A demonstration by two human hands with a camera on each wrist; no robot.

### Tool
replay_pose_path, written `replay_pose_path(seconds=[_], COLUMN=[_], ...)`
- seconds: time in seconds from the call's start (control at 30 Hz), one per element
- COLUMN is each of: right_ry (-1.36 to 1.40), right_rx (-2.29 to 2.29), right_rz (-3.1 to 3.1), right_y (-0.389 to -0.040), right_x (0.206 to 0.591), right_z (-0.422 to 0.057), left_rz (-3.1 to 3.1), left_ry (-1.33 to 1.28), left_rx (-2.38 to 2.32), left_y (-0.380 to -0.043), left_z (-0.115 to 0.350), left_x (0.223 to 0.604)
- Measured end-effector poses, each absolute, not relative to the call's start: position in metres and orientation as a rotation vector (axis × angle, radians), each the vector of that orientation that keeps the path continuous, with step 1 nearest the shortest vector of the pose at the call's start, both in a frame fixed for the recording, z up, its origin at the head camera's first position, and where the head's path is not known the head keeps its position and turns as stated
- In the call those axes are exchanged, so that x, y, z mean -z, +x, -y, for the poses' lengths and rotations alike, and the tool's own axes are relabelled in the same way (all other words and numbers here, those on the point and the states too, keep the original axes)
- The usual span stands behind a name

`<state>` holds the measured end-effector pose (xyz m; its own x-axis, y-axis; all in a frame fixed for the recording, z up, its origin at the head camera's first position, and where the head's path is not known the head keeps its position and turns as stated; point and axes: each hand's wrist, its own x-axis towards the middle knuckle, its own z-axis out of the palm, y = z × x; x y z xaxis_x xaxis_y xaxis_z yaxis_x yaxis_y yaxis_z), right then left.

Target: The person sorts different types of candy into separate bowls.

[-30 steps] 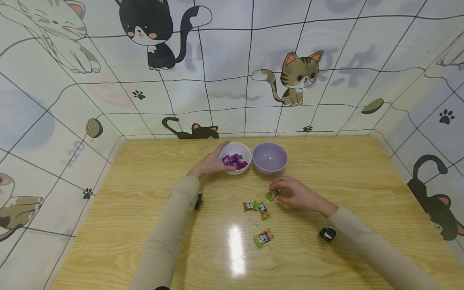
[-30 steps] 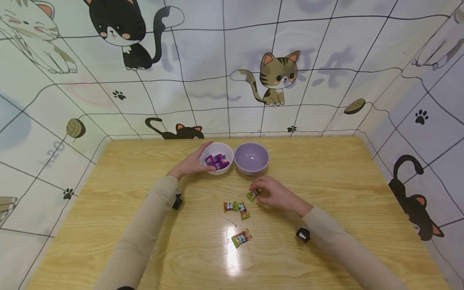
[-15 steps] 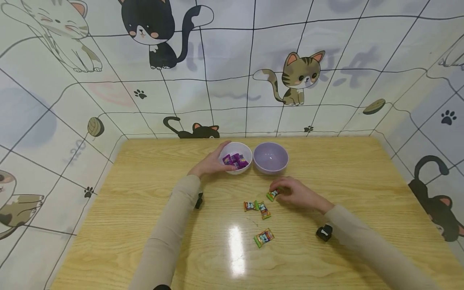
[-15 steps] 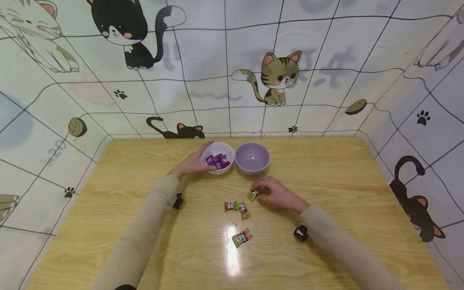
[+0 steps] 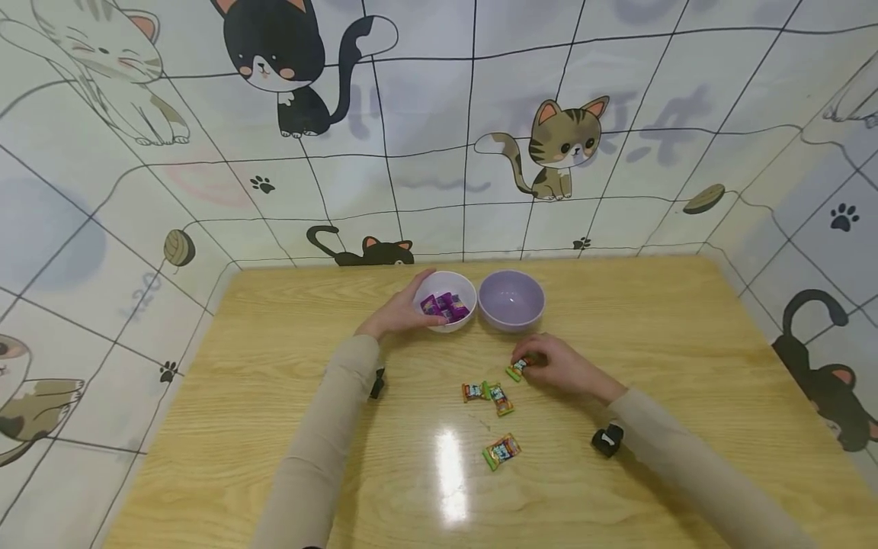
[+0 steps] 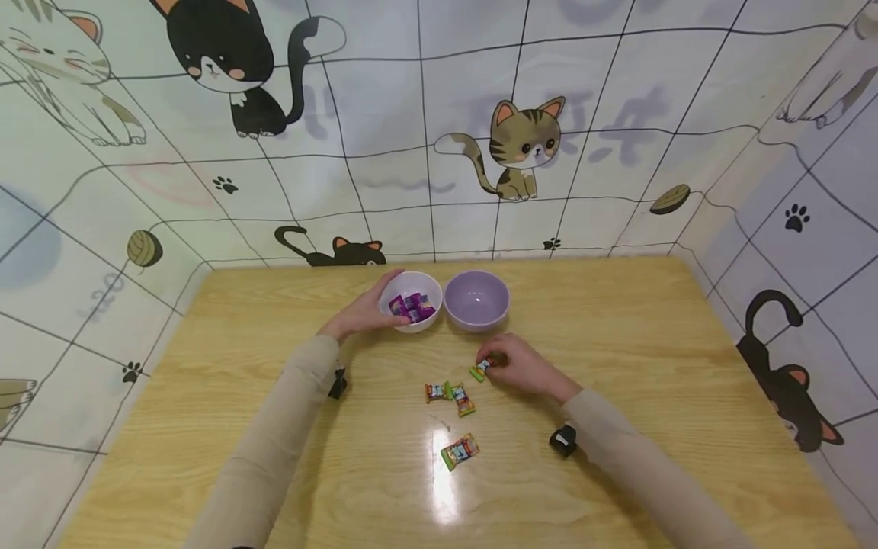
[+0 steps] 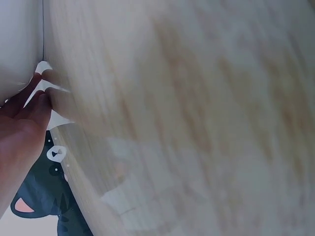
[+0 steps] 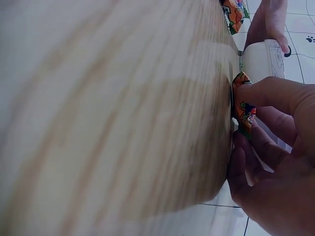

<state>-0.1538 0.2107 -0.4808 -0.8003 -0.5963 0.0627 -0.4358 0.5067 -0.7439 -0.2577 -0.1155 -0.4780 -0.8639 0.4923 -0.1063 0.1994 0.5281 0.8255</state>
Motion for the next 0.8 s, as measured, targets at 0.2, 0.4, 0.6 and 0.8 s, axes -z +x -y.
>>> replay_pose_path(seconds=[0.2,0.4,0.6,0.8], right_ry=[-0.818,-0.772,-0.759,-0.781], right_rx=[1.213,1.204,1.212,1.274], right_rz=[-2.516,-2.548,-2.568,-2.552], right_y=[-0.154,-0.152,-0.150,-0.149], right_x=[0.478,0.478,0.474,0.465], right_z=[-0.210,-0.210,-0.210,-0.207], left_rz=[-2.448,-2.454,-2.449,-2.441], left_ry=[0.583,0.581,0.580,0.581], left_rx=[-1.247,-1.245,-1.247,-1.256], left_y=[-0.258,-0.258,-0.257,-0.257], left_z=[0.116,0.117,0.116,0.116], left_x=[0.476,0.476,0.475,0.475])
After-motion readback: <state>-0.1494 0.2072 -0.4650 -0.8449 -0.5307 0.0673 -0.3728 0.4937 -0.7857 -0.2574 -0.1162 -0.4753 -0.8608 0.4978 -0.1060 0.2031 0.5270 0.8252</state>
